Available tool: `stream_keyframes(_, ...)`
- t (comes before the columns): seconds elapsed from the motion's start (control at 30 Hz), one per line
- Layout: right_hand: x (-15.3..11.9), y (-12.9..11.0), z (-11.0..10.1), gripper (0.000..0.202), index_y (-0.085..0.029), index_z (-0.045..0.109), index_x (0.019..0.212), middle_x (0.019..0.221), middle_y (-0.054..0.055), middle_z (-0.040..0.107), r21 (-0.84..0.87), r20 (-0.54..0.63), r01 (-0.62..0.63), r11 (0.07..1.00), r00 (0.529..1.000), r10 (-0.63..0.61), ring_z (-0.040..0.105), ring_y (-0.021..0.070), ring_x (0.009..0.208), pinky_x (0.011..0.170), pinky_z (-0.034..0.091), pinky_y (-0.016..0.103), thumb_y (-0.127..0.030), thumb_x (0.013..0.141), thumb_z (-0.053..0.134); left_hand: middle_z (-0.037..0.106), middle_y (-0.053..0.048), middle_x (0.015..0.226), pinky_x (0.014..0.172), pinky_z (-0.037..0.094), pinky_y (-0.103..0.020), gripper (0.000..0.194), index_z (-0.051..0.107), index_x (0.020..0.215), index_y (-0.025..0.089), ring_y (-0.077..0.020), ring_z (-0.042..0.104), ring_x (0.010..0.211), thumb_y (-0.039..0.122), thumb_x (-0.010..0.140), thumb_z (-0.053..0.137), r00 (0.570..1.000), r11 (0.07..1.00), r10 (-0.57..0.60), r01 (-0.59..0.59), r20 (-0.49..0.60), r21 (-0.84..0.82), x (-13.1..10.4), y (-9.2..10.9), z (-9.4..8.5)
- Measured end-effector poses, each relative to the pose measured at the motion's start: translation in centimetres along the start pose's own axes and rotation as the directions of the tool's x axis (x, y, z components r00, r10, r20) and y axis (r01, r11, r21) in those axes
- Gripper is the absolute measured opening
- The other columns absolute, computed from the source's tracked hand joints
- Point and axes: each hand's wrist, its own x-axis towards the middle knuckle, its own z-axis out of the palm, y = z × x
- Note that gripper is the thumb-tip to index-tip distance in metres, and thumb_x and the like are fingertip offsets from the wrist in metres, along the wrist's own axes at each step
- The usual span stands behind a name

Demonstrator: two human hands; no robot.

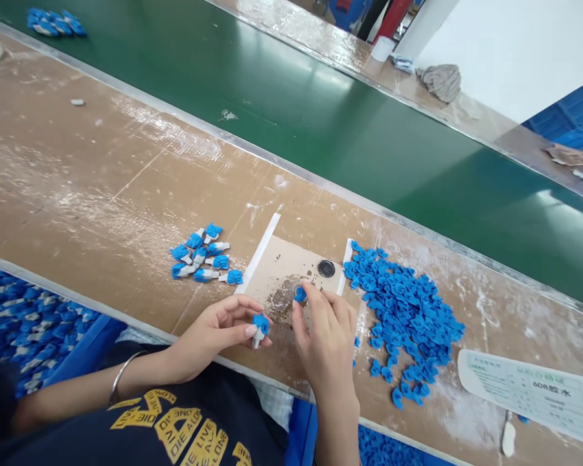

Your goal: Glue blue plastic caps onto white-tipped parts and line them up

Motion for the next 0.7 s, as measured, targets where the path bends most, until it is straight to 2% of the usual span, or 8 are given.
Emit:
stream_keyframes(0.13,-0.2,-0.1,-0.2,0.026,-0.013,0.06,0.117,0.096,0.008,0.068,0.071,-0.016,-0.044,0.997,0.999,0.045,0.059,0.0228,0.088,0.082,0.044,0.037,-0.021,0.091,0.06,0.066,-0.001,0.091,0.071,0.049,-0.022,0.025,0.058,0.103,0.018,-0.0168,0.072,0.083,0.024,0.083,0.072,1.0,1.0,0.019,-0.019,-0.015,-0.002,0.2,-0.1,-0.1)
stream_keyframes(0.2,-0.4,-0.6,-0.4,0.032,-0.017,0.06,0.12,0.103,0.007,0.068,0.235,-0.047,-0.139,0.962,0.987,0.155,0.06,0.0211,0.092,0.085,0.046,0.037,-0.019,0.088,0.065,0.066,-0.001,0.092,0.07,0.049,-0.022,0.025,0.057,0.103,0.017,-0.017,0.072,0.084,0.024,0.084,0.072,1.0,1.0,0.025,-0.025,-0.013,-0.004,0.3,-0.1,0.0)
stream_keyframes(0.27,-0.8,-1.6,-0.7,0.04,-0.021,0.059,0.123,0.109,0.006,0.068,0.496,-0.091,-0.232,0.837,0.945,0.315,0.063,0.02,0.098,0.088,0.049,0.036,-0.015,0.085,0.068,0.066,-0.001,0.091,0.069,0.048,-0.022,0.026,0.057,0.103,0.017,-0.0172,0.072,0.083,0.024,0.083,0.072,0.999,0.999,0.031,-0.031,-0.013,-0.015,0.3,0.1,0.3)
stream_keyframes(0.33,-1.3,-2.7,-0.9,0.044,-0.023,0.059,0.125,0.111,0.006,0.068,0.722,-0.088,-0.269,0.638,0.879,0.469,0.065,0.0196,0.102,0.089,0.052,0.035,-0.012,0.084,0.069,0.066,-0.001,0.089,0.068,0.049,-0.022,0.029,0.056,0.102,0.016,-0.0172,0.072,0.08,0.025,0.082,0.074,0.999,0.998,0.038,-0.039,-0.012,-0.045,0.4,0.4,0.8)
stream_keyframes(0.4,-1.9,-3.8,-1.1,0.042,-0.023,0.059,0.125,0.11,0.006,0.07,0.834,-0.034,-0.289,0.469,0.823,0.567,0.066,0.0198,0.102,0.088,0.054,0.035,-0.011,0.085,0.067,0.066,-0.001,0.088,0.068,0.049,-0.023,0.032,0.055,0.102,0.016,-0.0164,0.071,0.077,0.026,0.08,0.076,0.999,0.996,0.053,-0.054,-0.008,-0.072,0.4,0.7,1.3)
stream_keyframes(0.47,-2.4,-4.6,-1.1,0.038,-0.022,0.06,0.123,0.109,0.007,0.07,0.87,0.03,-0.322,0.374,0.79,0.612,0.068,0.0205,0.1,0.087,0.056,0.035,-0.012,0.086,0.066,0.067,-0.002,0.088,0.067,0.049,-0.023,0.033,0.056,0.102,0.016,-0.0143,0.069,0.075,0.026,0.079,0.077,0.997,0.993,0.08,-0.08,-0.002,-0.089,0.5,0.9,1.8)
stream_keyframes(0.53,-2.7,-5.0,-1.1,0.036,-0.022,0.061,0.121,0.108,0.008,0.071,0.876,0.054,-0.336,0.345,0.78,0.623,0.068,0.0214,0.099,0.084,0.058,0.036,-0.013,0.087,0.065,0.068,-0.003,0.089,0.068,0.05,-0.023,0.034,0.056,0.102,0.016,-0.0126,0.067,0.073,0.025,0.078,0.077,0.996,0.99,0.094,-0.093,0.006,-0.102,0.5,1.0,2.0)
stream_keyframes(0.7,-3.1,-5.6,-0.9,0.037,-0.021,0.058,0.123,0.108,0.01,0.071,0.852,0.06,-0.355,0.385,0.796,0.603,0.069,0.024,0.098,0.081,0.06,0.039,-0.014,0.087,0.064,0.069,-0.004,0.091,0.072,0.049,-0.025,0.035,0.056,0.104,0.016,-0.013,0.065,0.077,0.024,0.078,0.078,0.994,0.989,0.105,-0.102,0.024,-0.104,0.5,0.7,2.1)
